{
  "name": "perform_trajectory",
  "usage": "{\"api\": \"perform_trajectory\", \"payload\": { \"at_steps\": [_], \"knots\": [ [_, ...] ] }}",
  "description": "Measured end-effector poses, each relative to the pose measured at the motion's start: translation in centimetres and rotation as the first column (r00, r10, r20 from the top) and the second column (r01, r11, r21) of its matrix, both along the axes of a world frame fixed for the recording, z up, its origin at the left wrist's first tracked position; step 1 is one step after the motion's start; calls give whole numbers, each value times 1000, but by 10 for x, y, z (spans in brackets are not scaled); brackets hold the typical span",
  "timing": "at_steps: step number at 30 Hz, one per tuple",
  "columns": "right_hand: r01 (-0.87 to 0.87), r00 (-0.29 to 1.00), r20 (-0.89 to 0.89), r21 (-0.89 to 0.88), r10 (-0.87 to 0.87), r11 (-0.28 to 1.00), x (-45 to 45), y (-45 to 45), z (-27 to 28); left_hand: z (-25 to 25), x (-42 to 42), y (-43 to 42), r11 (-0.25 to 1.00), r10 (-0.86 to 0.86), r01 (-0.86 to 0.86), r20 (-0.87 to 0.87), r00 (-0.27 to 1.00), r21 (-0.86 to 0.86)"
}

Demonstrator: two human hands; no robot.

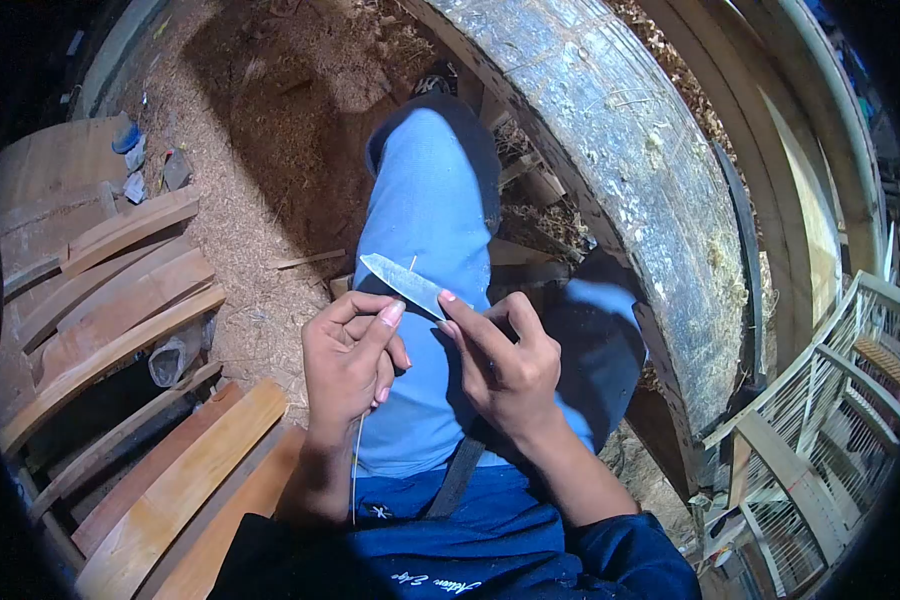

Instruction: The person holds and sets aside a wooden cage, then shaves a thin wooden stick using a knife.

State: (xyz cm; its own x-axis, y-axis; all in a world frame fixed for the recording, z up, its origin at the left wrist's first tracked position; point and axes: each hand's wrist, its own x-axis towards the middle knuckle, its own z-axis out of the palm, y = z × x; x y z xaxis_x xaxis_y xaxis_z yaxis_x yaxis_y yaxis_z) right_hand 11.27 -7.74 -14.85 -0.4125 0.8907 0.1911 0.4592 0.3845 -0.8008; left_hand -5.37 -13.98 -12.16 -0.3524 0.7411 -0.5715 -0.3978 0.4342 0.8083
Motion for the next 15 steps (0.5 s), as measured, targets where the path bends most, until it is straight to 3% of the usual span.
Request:
{"api": "perform_trajectory", "payload": {
  "at_steps": [15],
  "knots": [
    [40, 999, 12, -61, -39, 997, -3, -3, 0, -3, 1, -13, 999, 30, -29, -16, 999, 14]
  ]
}}
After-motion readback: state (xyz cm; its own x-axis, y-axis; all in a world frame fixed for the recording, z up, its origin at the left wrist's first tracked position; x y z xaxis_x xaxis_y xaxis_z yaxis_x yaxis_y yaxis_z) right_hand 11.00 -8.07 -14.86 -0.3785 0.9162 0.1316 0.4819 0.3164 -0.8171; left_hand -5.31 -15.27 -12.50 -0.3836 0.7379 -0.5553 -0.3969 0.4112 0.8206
